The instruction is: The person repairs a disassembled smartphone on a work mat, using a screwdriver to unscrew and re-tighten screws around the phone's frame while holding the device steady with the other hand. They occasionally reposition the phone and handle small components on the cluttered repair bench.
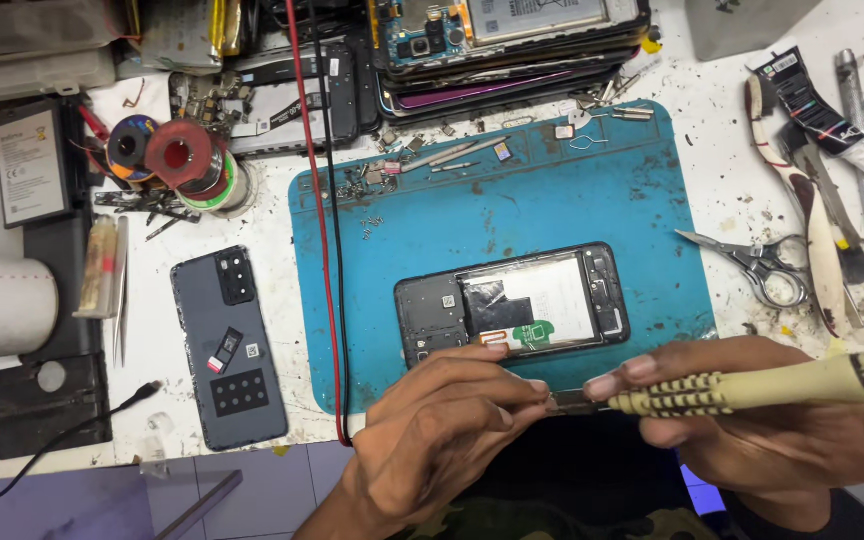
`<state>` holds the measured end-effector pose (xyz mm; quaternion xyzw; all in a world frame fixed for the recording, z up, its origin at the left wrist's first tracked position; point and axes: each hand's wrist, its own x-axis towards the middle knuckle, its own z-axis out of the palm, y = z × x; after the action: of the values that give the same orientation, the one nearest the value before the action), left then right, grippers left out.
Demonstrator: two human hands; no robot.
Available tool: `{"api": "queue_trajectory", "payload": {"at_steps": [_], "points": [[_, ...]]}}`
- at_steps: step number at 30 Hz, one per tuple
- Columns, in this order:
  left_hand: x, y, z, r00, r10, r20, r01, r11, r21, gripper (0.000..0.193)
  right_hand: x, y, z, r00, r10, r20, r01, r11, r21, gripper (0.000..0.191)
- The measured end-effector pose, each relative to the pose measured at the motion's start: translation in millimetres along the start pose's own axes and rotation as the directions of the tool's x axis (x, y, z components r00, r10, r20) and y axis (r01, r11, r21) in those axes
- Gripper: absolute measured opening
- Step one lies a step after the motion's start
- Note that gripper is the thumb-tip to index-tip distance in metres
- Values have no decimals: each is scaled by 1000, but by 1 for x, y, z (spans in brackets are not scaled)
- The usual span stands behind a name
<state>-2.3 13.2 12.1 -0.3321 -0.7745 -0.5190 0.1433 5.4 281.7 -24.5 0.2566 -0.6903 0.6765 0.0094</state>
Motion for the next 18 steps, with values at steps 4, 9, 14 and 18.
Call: {"api": "queue_trajectory", "payload": {"at_steps": [4,9,14,18], "points": [[-2,0,1,1000,-9,2,9,1000,6,32,6,-2,-12,984,20,175,-6,997,-81,34],[-1,-1,3,1000,-17,-11,17,1000,11,32,-6,6,-16,982,51,182,-22,986,-163,36],[1,-5,4,1000,9,-22,-9,1000,15,33,-1,1,-20,953,47,298,25,972,-233,43],[0,-6,5,1000,10,-25,-9,1000,26,32,23,-19,-14,917,137,374,-97,988,-122,43]]}}
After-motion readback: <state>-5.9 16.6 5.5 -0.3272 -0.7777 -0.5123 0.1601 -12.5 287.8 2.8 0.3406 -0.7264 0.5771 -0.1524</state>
